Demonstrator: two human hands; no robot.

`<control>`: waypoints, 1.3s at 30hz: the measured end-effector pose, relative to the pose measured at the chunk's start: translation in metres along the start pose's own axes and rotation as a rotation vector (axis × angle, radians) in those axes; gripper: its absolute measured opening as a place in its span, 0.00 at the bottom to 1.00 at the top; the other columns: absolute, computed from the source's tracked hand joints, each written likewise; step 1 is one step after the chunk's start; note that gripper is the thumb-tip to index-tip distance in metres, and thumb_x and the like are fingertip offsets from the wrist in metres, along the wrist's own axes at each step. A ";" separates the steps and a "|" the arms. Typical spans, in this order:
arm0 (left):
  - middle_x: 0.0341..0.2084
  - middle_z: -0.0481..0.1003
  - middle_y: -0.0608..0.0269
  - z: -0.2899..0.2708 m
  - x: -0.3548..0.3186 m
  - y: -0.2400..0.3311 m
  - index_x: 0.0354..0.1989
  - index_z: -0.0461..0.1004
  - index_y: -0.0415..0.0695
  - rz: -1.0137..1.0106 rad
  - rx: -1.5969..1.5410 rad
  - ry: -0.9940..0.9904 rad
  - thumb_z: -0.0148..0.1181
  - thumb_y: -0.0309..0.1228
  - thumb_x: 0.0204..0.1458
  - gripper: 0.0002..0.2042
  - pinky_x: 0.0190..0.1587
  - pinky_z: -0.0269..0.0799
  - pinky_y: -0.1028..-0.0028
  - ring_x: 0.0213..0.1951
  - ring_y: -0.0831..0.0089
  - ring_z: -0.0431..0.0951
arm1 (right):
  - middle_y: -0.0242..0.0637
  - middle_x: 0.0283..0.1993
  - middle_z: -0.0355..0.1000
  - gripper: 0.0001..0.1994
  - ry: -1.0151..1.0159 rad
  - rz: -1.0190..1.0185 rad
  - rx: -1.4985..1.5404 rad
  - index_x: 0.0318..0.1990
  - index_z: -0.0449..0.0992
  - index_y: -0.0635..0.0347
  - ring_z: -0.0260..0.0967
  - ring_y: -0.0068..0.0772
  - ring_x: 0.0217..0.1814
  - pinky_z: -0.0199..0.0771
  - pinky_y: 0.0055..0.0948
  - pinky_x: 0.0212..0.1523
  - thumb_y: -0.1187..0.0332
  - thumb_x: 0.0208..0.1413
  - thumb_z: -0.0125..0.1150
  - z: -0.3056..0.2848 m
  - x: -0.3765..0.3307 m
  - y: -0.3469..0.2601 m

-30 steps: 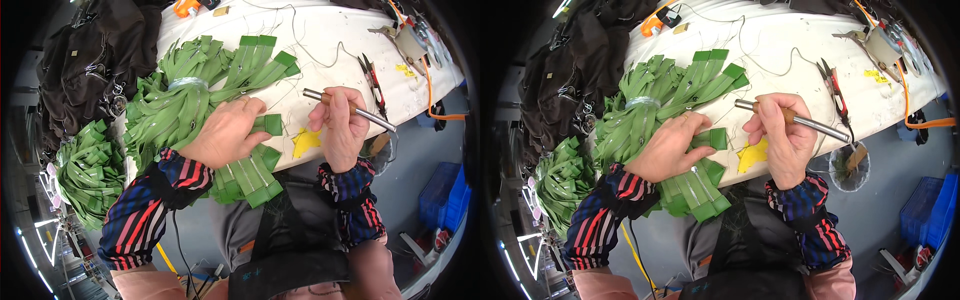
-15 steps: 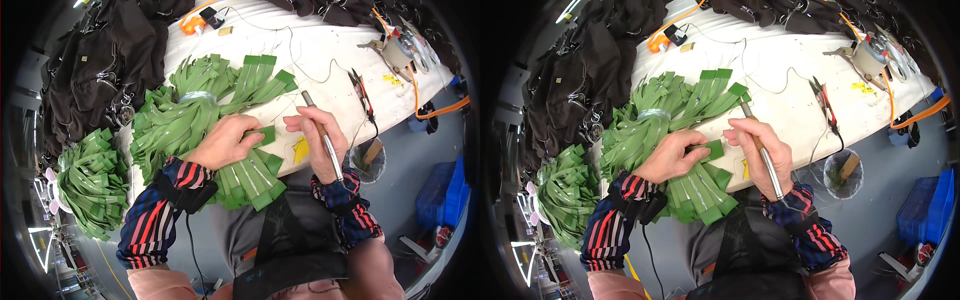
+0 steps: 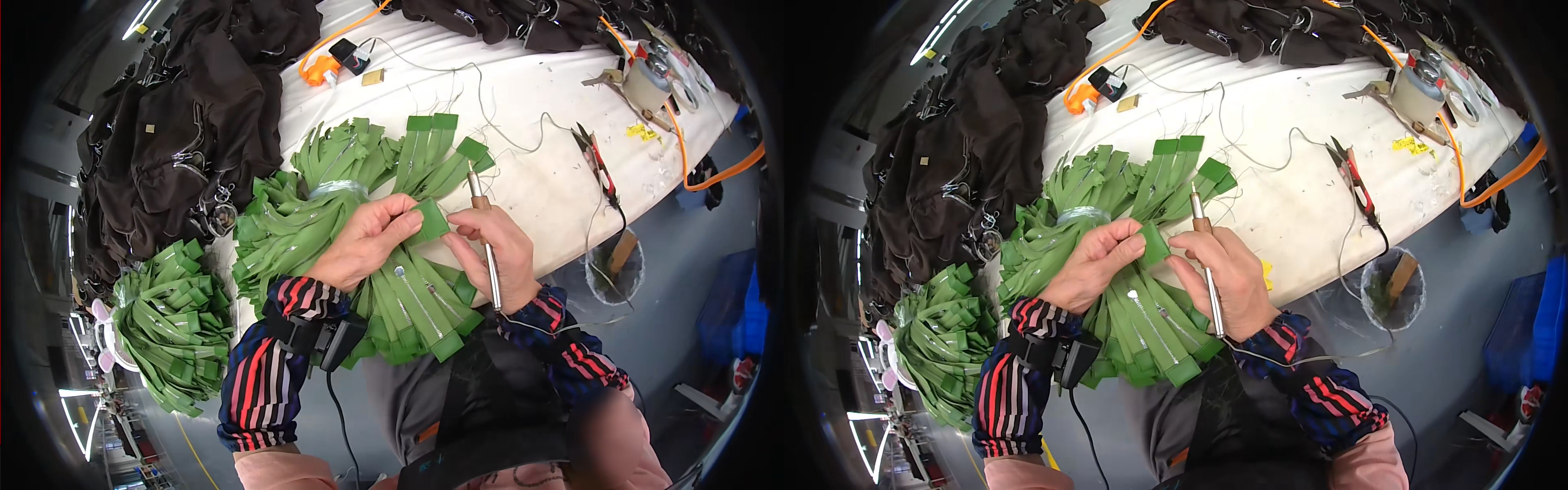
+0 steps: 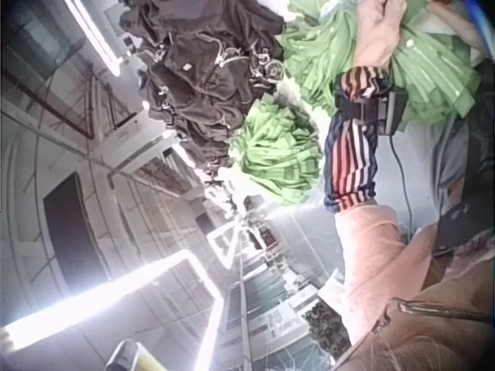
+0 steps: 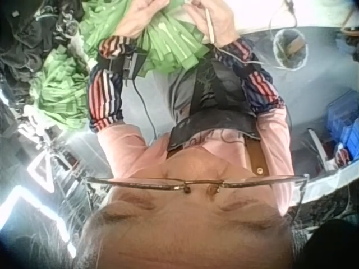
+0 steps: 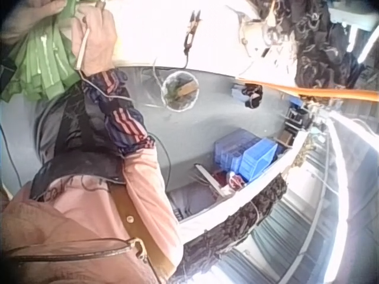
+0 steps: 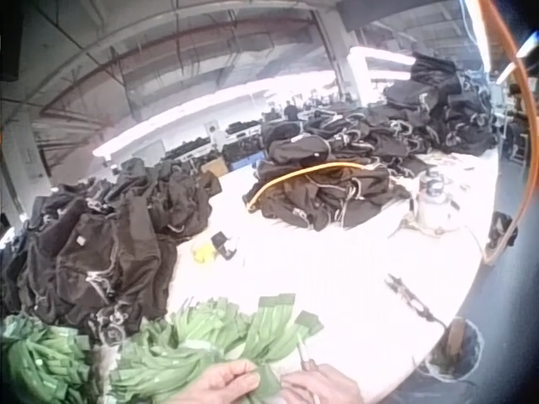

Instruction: The worker is assembling and joining green material strips using a hand-held sewing or punching tool in a workshop setting.

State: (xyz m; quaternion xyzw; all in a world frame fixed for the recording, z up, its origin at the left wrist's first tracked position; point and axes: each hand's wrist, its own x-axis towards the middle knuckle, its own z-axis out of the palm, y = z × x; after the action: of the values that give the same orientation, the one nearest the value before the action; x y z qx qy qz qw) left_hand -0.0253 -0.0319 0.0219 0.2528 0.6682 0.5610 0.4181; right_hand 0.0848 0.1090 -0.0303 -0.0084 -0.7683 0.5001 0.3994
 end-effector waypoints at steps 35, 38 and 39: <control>0.24 0.64 0.78 0.009 0.002 0.003 0.31 0.69 0.40 -0.005 0.015 -0.023 0.50 0.31 0.56 0.07 0.32 0.57 0.86 0.28 0.90 0.59 | 0.39 0.21 0.61 0.10 -0.046 0.034 -0.138 0.31 0.70 0.57 0.62 0.37 0.20 0.61 0.30 0.20 0.80 0.39 0.59 -0.006 -0.004 0.002; 0.25 0.66 0.76 0.012 0.005 -0.003 0.34 0.69 0.38 0.044 0.207 -0.055 0.49 0.30 0.56 0.07 0.34 0.60 0.85 0.29 0.89 0.62 | 0.40 0.25 0.65 0.13 0.013 0.066 -0.113 0.35 0.71 0.58 0.64 0.37 0.23 0.64 0.29 0.23 0.82 0.39 0.59 -0.014 -0.004 0.001; 0.25 0.67 0.74 0.014 0.004 -0.003 0.35 0.69 0.37 0.078 0.397 -0.054 0.49 0.30 0.56 0.08 0.35 0.61 0.84 0.30 0.87 0.63 | 0.40 0.25 0.65 0.13 0.004 0.065 -0.107 0.35 0.71 0.58 0.64 0.37 0.23 0.64 0.29 0.23 0.82 0.39 0.59 -0.019 -0.004 0.002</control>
State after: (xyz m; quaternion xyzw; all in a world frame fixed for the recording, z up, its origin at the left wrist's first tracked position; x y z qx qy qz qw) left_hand -0.0149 -0.0220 0.0181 0.3709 0.7439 0.4273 0.3556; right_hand 0.0985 0.1234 -0.0309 -0.0556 -0.7924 0.4712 0.3834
